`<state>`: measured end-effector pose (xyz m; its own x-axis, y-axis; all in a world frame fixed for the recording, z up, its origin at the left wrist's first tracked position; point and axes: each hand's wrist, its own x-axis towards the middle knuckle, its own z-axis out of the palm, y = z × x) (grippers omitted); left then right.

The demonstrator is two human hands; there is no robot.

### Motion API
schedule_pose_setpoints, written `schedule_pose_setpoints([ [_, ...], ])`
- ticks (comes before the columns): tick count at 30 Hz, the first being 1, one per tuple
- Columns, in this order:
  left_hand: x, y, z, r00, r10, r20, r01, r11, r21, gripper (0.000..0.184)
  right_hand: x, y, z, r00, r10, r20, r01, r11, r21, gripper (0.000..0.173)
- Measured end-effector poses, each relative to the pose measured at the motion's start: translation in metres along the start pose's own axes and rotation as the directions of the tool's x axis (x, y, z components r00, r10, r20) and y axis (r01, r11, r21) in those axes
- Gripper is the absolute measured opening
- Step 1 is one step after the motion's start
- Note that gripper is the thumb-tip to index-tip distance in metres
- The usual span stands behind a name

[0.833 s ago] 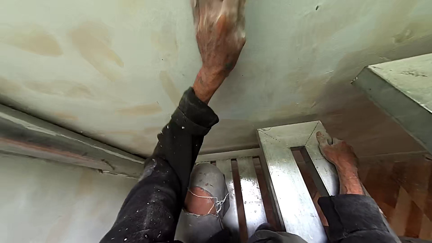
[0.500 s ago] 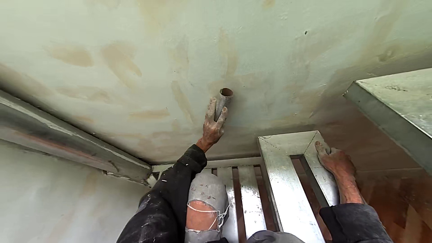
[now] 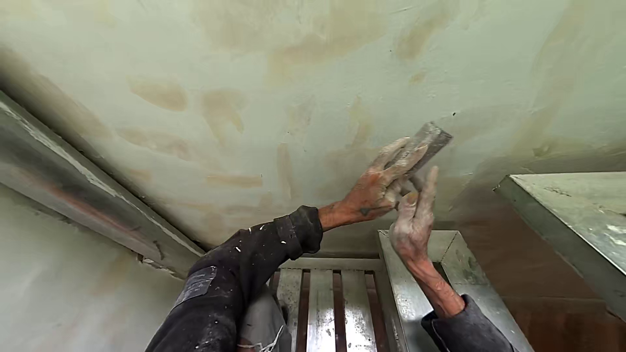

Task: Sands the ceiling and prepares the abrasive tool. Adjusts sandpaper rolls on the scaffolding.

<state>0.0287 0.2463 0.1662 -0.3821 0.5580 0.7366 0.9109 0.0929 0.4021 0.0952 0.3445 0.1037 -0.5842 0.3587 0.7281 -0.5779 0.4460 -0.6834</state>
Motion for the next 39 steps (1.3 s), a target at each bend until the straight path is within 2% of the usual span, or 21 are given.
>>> schedule_pose_setpoints([
  [2, 0.012, 0.011, 0.0, 0.998, -0.023, -0.056, 0.018, 0.996, -0.087, 0.066, 0.019, -0.008, 0.002, 0.995, 0.013, -0.102, -0.014, 1.0, -0.008, 0.056],
  [4, 0.02, 0.017, -0.004, 0.985, -0.114, -0.128, 0.094, 0.983, -0.158, 0.078, 0.035, -0.013, 0.004, 0.985, -0.044, -0.165, 0.046, 0.999, 0.006, 0.053],
  [6, 0.021, 0.02, -0.009, 0.968, -0.136, -0.211, 0.095, 0.976, -0.195, 0.075, 0.048, -0.022, 0.008, 0.974, -0.09, -0.209, 0.103, 0.993, 0.052, 0.055],
  [8, 0.02, 0.017, -0.016, 0.953, -0.033, -0.3, -0.009, 0.99, -0.139, 0.057, 0.058, -0.034, 0.015, 0.968, -0.067, -0.242, 0.097, 0.989, 0.115, 0.059],
  [10, 0.019, 0.011, -0.025, 0.934, 0.101, -0.343, -0.125, 0.991, -0.049, 0.051, 0.063, -0.044, 0.024, 0.968, -0.004, -0.252, 0.058, 0.976, 0.208, 0.065],
  [14, 0.014, -0.001, -0.05, 0.957, 0.19, -0.22, -0.21, 0.975, -0.07, 0.064, 0.064, -0.051, 0.035, 0.972, 0.027, -0.233, 0.035, 0.967, 0.254, 0.062],
  [17, 0.004, -0.011, -0.077, 0.984, 0.166, -0.062, -0.171, 0.981, -0.09, 0.079, 0.07, -0.05, 0.032, 0.984, -0.048, -0.173, 0.064, 0.994, 0.088, 0.059],
  [19, -0.01, -0.02, -0.094, 0.989, 0.132, -0.064, -0.136, 0.989, -0.061, 0.078, 0.08, -0.047, 0.031, 0.974, -0.153, -0.168, 0.139, 0.986, -0.091, 0.057],
  [21, -0.028, -0.035, -0.103, 0.982, 0.122, -0.145, -0.13, 0.99, -0.052, 0.064, 0.1, -0.039, 0.036, 0.912, -0.356, -0.206, 0.294, 0.914, -0.279, 0.051],
  [23, -0.051, -0.05, -0.101, 0.976, 0.081, -0.201, -0.092, 0.995, -0.043, 0.043, 0.116, -0.034, 0.043, 0.859, -0.461, -0.223, 0.336, 0.836, -0.434, 0.049],
  [25, -0.074, -0.066, -0.094, 0.993, -0.034, -0.115, 0.04, 0.998, 0.043, 0.031, 0.119, -0.034, 0.054, 0.849, -0.468, -0.246, 0.278, 0.79, -0.546, 0.051],
  [26, -0.086, -0.073, -0.092, 0.992, -0.129, 0.005, 0.127, 0.983, 0.136, 0.032, 0.12, -0.029, 0.063, 0.812, -0.51, -0.284, 0.269, 0.759, -0.592, 0.05],
  [27, -0.095, -0.079, -0.092, 0.956, -0.242, 0.164, 0.201, 0.951, 0.233, 0.036, 0.114, -0.023, 0.073, 0.793, -0.521, -0.317, 0.239, 0.744, -0.625, 0.05],
  [28, -0.101, -0.083, -0.095, 0.863, -0.369, 0.344, 0.264, 0.912, 0.315, 0.041, 0.097, -0.015, 0.085, 0.808, -0.479, -0.344, 0.166, 0.745, -0.646, 0.05],
  [30, -0.101, -0.092, -0.1, 0.526, -0.567, 0.634, 0.324, 0.823, 0.467, 0.053, 0.052, 0.013, 0.113, 0.848, -0.36, -0.39, 0.031, 0.766, -0.642, 0.051],
  [31, -0.101, -0.098, -0.1, 0.386, -0.608, 0.694, 0.311, 0.794, 0.523, 0.056, 0.033, 0.037, 0.128, 0.83, -0.359, -0.427, 0.023, 0.787, -0.617, 0.049],
  [32, -0.104, -0.104, -0.098, 0.297, -0.629, 0.719, 0.288, 0.777, 0.56, 0.057, 0.012, 0.06, 0.142, 0.808, -0.368, -0.459, 0.032, 0.806, -0.591, 0.046],
  [34, -0.111, -0.113, -0.091, 0.219, -0.653, 0.726, 0.249, 0.756, 0.605, 0.056, -0.031, 0.1, 0.165, 0.792, -0.365, -0.489, 0.038, 0.829, -0.557, 0.04],
  [36, -0.12, -0.116, -0.085, 0.149, -0.679, 0.719, 0.22, 0.731, 0.646, 0.052, -0.058, 0.118, 0.176, 0.793, -0.366, -0.487, 0.035, 0.826, -0.563, 0.036],
  [37, -0.122, -0.116, -0.082, 0.104, -0.693, 0.714, 0.205, 0.717, 0.666, 0.049, -0.051, 0.113, 0.175, 0.781, -0.392, -0.485, 0.043, 0.81, -0.585, 0.036],
  [39, -0.123, -0.121, -0.078, 0.049, -0.702, 0.711, 0.188, 0.705, 0.684, 0.042, 0.003, 0.07, 0.164, 0.762, -0.449, -0.466, 0.064, 0.769, -0.636, 0.037],
])
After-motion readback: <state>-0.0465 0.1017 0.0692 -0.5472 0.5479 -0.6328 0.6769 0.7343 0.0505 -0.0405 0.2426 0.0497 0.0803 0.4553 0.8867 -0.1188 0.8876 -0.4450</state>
